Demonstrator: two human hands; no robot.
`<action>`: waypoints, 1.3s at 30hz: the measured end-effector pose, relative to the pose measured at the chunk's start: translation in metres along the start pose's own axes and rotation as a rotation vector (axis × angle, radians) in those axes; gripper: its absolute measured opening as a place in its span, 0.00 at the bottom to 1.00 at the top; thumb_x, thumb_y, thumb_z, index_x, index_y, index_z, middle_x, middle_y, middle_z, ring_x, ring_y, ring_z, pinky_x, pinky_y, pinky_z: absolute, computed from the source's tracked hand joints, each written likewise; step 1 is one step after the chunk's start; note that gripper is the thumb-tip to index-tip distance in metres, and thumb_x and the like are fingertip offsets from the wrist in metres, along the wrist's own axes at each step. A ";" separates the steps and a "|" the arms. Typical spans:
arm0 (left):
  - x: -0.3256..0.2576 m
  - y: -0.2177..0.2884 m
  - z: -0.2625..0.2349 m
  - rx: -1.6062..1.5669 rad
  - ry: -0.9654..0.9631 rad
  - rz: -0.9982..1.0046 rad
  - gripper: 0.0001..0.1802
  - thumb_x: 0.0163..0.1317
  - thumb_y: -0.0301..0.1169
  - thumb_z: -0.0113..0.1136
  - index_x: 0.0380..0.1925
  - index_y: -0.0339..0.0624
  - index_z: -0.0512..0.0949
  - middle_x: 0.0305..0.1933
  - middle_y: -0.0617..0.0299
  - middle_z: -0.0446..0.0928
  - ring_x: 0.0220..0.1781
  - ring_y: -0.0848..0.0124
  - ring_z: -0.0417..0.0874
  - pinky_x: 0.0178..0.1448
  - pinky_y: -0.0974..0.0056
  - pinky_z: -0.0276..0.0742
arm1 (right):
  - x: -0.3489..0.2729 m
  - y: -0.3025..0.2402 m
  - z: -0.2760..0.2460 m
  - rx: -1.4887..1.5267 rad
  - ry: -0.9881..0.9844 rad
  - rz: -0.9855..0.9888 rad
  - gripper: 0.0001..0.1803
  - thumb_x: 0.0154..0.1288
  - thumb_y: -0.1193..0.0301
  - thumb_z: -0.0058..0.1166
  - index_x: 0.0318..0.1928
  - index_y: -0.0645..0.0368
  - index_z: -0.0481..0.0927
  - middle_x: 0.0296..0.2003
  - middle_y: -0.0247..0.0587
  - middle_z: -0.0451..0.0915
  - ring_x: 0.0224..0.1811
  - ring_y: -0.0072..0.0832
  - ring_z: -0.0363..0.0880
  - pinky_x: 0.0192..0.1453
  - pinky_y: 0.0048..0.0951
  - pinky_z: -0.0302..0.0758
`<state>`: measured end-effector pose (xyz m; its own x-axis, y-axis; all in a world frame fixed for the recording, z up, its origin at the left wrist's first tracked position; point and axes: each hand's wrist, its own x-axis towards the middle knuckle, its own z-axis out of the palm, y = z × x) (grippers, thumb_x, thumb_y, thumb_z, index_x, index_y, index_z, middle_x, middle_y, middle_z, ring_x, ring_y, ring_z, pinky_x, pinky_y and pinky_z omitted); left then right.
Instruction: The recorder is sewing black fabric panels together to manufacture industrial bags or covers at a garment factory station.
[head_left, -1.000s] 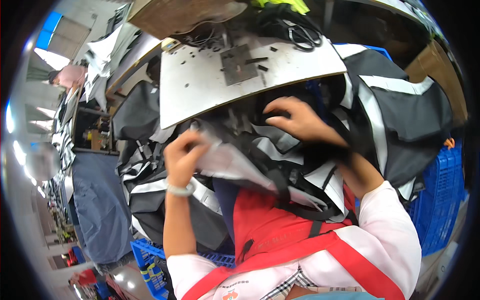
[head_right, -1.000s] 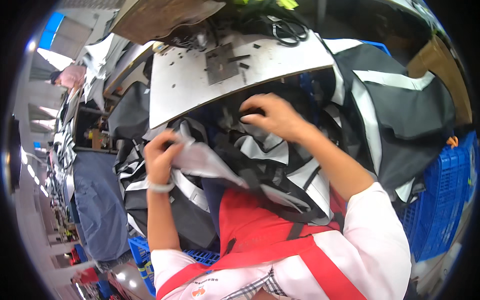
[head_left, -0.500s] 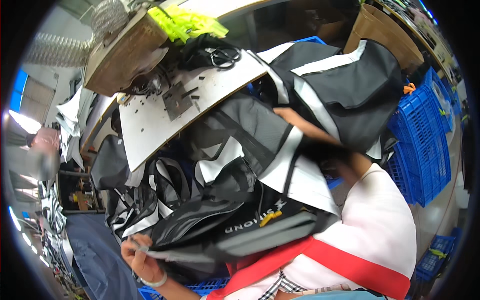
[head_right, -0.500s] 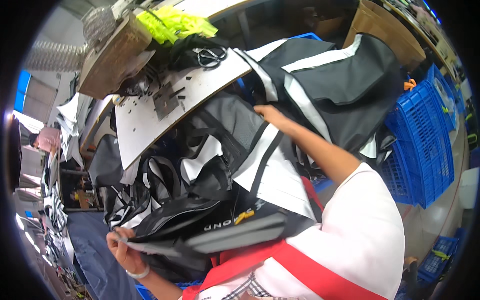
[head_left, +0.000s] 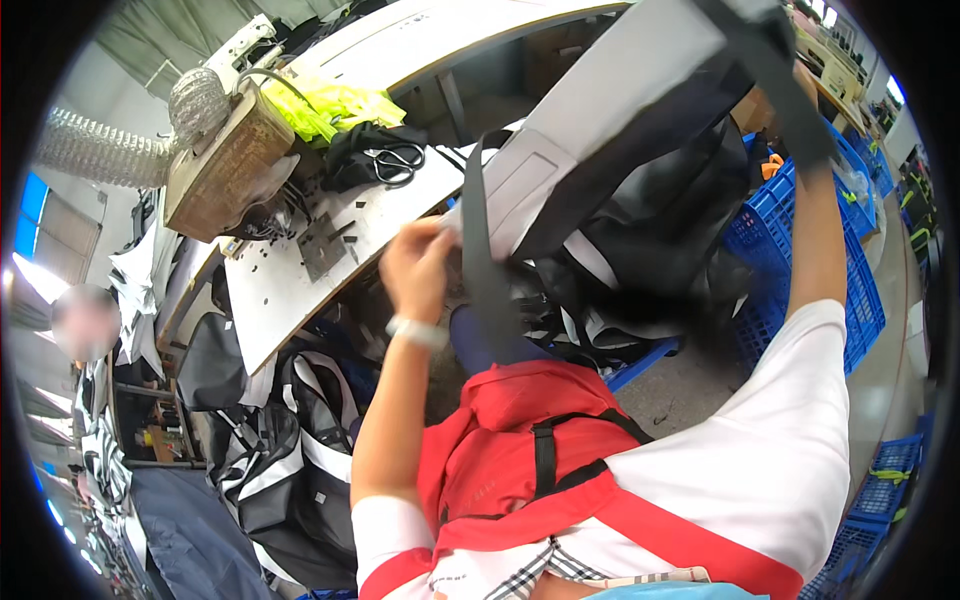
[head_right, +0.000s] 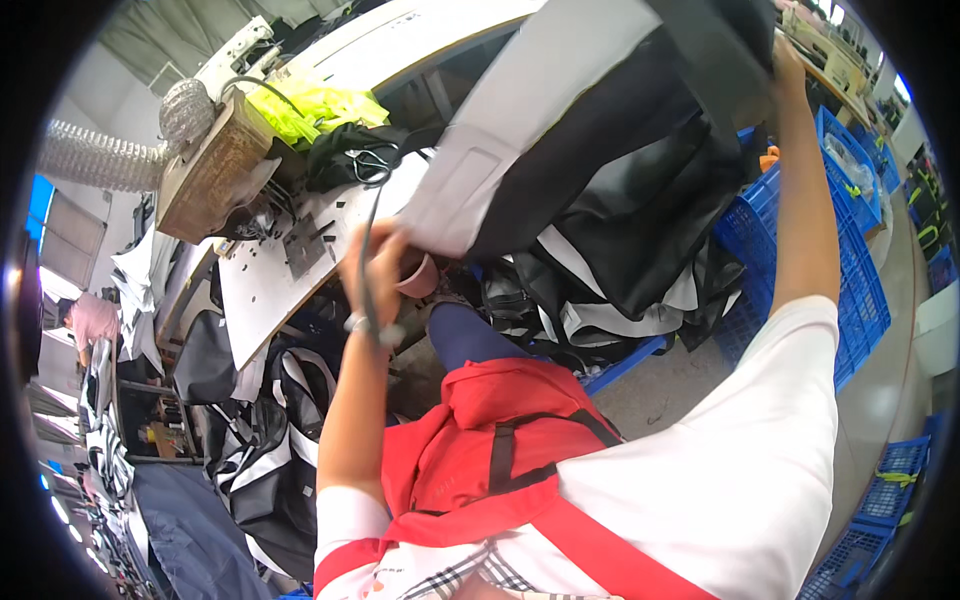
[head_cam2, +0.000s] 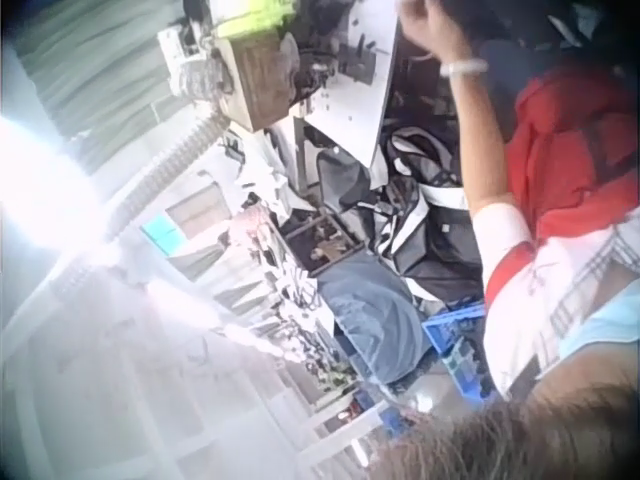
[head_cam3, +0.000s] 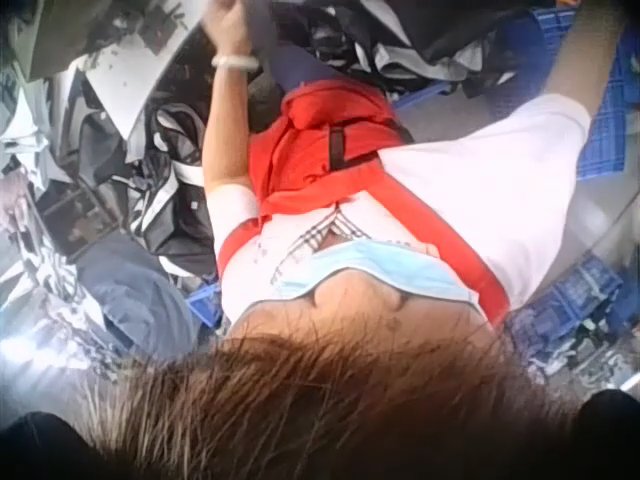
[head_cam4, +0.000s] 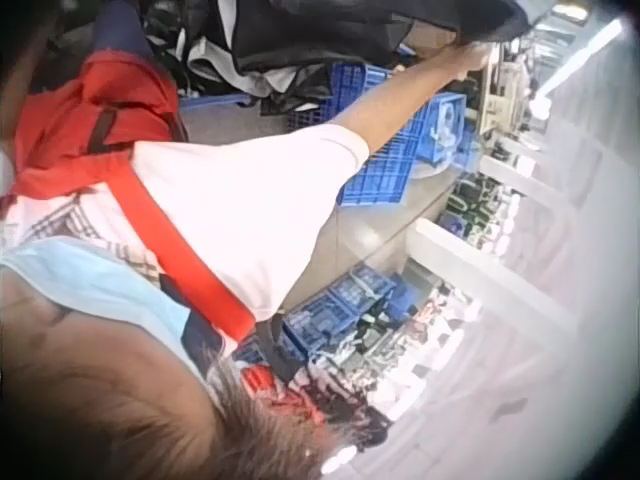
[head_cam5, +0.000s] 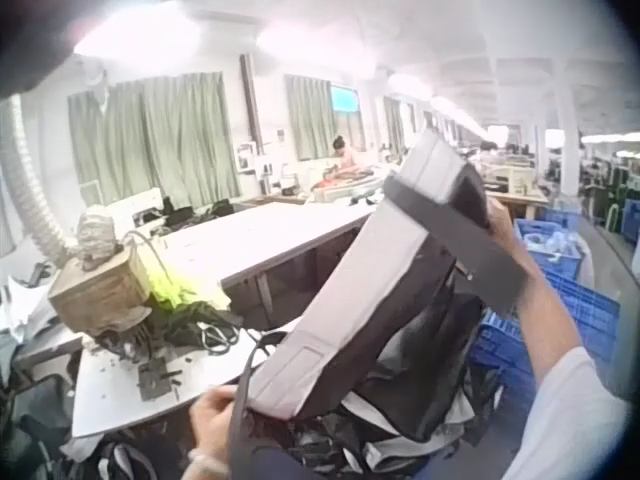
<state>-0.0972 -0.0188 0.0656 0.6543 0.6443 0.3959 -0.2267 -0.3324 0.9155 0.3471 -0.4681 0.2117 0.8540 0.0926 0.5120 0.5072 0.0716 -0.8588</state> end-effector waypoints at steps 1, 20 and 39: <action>0.017 -0.053 0.008 -0.111 -0.028 -0.090 0.05 0.58 0.23 0.66 0.33 0.38 0.79 0.29 0.65 0.79 0.30 0.79 0.77 0.34 0.72 0.73 | -0.002 0.014 0.025 0.029 -0.032 0.002 0.20 0.70 0.61 0.52 0.53 0.63 0.78 0.48 0.44 0.80 0.54 0.30 0.78 0.50 0.34 0.80; -0.124 -0.145 -0.053 0.356 -0.140 -0.270 0.07 0.61 0.25 0.58 0.37 0.36 0.82 0.36 0.58 0.81 0.38 0.70 0.82 0.44 0.66 0.77 | -0.133 0.476 0.197 -1.845 -0.987 -0.286 0.53 0.55 0.76 0.57 0.75 0.24 0.44 0.76 0.26 0.42 0.78 0.45 0.40 0.65 0.67 0.63; -0.558 -0.134 -0.221 -0.160 0.811 -1.345 0.12 0.65 0.34 0.62 0.45 0.39 0.81 0.38 0.64 0.82 0.33 0.74 0.82 0.38 0.70 0.77 | -0.313 0.232 0.327 -0.550 -0.618 -0.515 0.15 0.67 0.74 0.51 0.51 0.65 0.80 0.49 0.50 0.81 0.51 0.41 0.79 0.57 0.37 0.73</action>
<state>-0.5913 -0.1819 -0.2629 -0.1015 0.5960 -0.7966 0.0730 0.8030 0.5915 0.1594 -0.1554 -0.1431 0.3805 0.6959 0.6090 0.9189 -0.2101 -0.3340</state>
